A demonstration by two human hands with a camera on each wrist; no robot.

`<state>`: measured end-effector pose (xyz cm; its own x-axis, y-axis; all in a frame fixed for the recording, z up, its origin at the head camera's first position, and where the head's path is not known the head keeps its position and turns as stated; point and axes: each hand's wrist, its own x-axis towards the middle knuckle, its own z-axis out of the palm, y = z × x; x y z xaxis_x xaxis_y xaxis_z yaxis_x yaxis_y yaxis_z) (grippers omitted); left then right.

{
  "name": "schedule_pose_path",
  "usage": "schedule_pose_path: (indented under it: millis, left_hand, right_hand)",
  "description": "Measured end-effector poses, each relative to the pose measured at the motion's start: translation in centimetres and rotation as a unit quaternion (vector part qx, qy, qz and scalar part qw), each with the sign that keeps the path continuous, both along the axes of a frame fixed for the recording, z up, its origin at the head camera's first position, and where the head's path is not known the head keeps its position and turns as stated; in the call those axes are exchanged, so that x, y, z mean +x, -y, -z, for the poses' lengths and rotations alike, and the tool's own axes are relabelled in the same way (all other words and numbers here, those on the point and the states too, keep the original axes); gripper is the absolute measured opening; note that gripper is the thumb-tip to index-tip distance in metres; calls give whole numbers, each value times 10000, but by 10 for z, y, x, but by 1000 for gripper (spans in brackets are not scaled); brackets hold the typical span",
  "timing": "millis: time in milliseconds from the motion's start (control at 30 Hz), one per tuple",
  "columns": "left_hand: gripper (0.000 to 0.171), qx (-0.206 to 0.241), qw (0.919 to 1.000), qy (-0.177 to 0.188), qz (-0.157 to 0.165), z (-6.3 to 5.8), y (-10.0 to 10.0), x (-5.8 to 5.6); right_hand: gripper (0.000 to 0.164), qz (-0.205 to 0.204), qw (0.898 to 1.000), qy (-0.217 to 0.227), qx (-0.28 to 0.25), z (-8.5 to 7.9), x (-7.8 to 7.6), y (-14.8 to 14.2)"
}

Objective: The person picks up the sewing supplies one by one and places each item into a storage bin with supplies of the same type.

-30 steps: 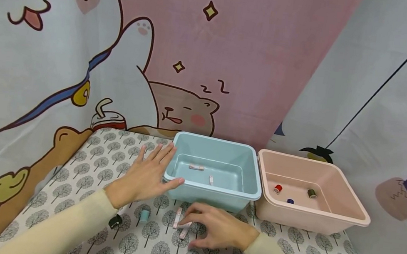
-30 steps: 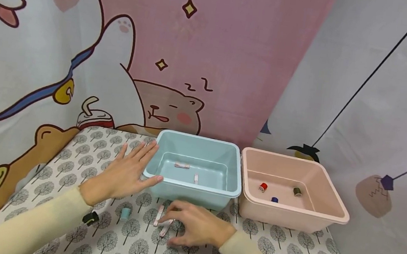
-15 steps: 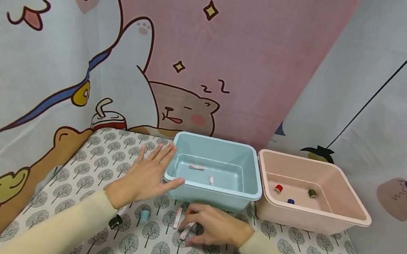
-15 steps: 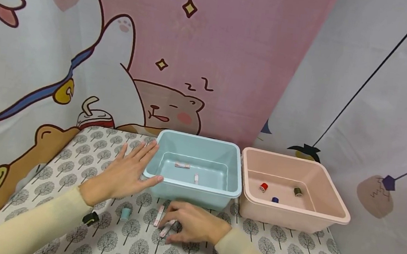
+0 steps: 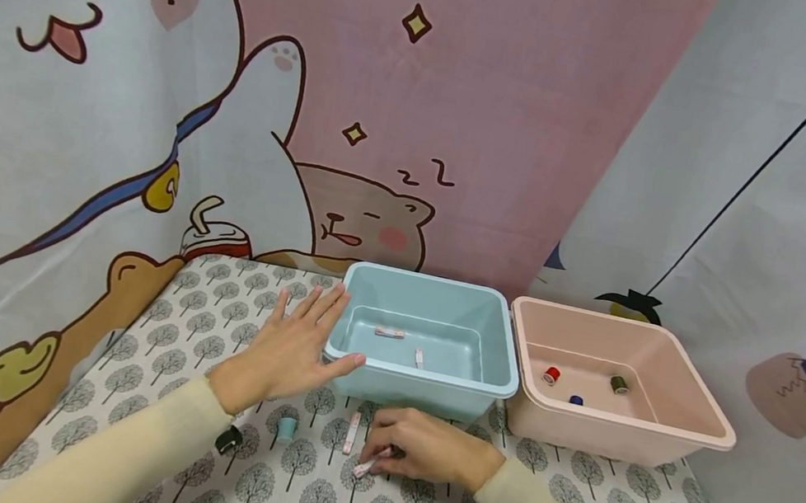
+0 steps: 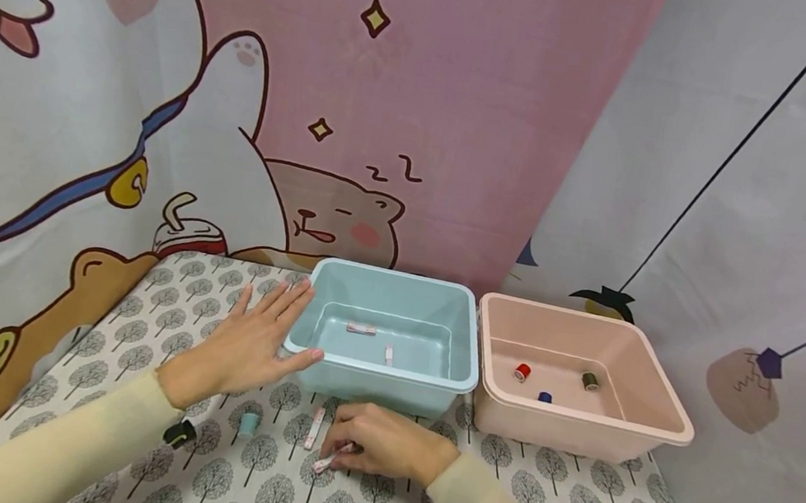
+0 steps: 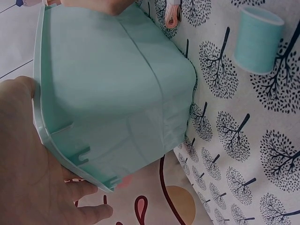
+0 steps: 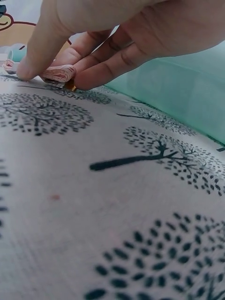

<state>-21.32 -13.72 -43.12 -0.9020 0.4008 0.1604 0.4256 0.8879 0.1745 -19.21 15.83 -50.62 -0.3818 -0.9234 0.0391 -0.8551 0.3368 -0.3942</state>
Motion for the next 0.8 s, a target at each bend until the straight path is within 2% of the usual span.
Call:
schedule_pose_path:
  millis: [233, 500, 800]
  left_hand:
    - [114, 9, 10000, 1, -3, 0, 0, 1]
    - [114, 19, 10000, 24, -11, -1, 0, 1]
    - [115, -35, 10000, 28, -10, -2, -1, 1]
  right_hand:
    - [17, 25, 9998, -173, -67, -7, 3, -1]
    - [17, 209, 9978, -597, -184, -22, 8, -5]
    - [16, 218, 9966, -652, -462, -38, 13, -12]
